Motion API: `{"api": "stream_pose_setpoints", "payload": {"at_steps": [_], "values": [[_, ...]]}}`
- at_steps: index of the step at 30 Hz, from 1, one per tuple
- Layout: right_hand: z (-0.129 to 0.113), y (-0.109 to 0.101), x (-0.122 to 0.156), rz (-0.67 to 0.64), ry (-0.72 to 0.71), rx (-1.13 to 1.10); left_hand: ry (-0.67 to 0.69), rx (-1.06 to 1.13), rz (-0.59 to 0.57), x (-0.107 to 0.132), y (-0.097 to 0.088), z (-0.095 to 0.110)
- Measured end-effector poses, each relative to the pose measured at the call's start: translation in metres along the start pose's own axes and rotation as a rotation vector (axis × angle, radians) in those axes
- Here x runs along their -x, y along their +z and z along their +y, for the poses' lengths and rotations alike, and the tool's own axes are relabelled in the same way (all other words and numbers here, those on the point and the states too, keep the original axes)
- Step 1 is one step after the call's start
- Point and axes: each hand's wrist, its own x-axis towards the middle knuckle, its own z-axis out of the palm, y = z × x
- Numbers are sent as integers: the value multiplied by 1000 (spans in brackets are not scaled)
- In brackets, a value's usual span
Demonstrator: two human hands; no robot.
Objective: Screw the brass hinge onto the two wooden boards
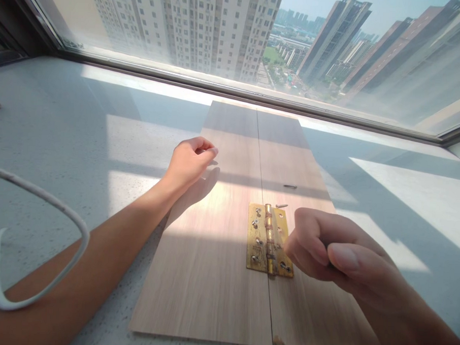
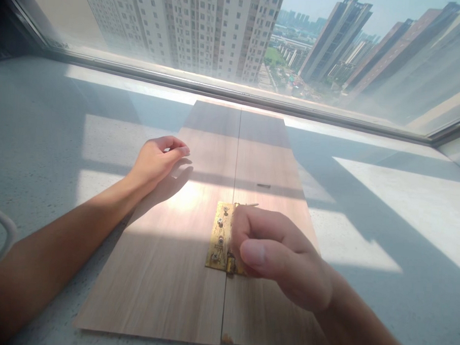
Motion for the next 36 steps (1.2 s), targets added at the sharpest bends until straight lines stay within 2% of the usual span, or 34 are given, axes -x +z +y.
{"api": "stream_pose_setpoints", "payload": {"at_steps": [2,4,7,10,12,14,16,19,23,25,26,28,30,34,35,36], "values": [[2,2,1,172,-94,51,4,3,0,0,0,-1],[2,5,3,382,-192,220,5,6,-1,0,1,-1],[2,19,6,670,-162,441,-2,8,-3,0,0,-1],[7,39,6,810,-219,342,-3,7,-2,0,0,-1],[11,50,5,841,-292,243,0,4,-4,0,0,0],[14,53,4,808,-326,198,1,1,-5,0,-1,0],[13,48,3,706,-309,172,2,-3,0,0,-1,0],[6,32,2,492,-243,140,2,-4,0,0,-1,0],[-1,14,4,129,-141,183,0,10,2,0,0,0],[-1,9,5,44,-118,146,2,11,4,0,0,0],[-1,8,5,49,-107,113,3,7,4,0,0,0],[0,6,5,126,-88,92,4,0,3,0,0,0],[0,6,4,289,-95,176,5,-3,2,0,0,0],[-4,13,2,804,-98,547,9,-9,0,-1,0,-1],[-6,15,2,874,-71,672,10,-11,1,-1,0,-1],[-9,17,2,886,-39,810,12,-12,2,-1,0,-2]]}}
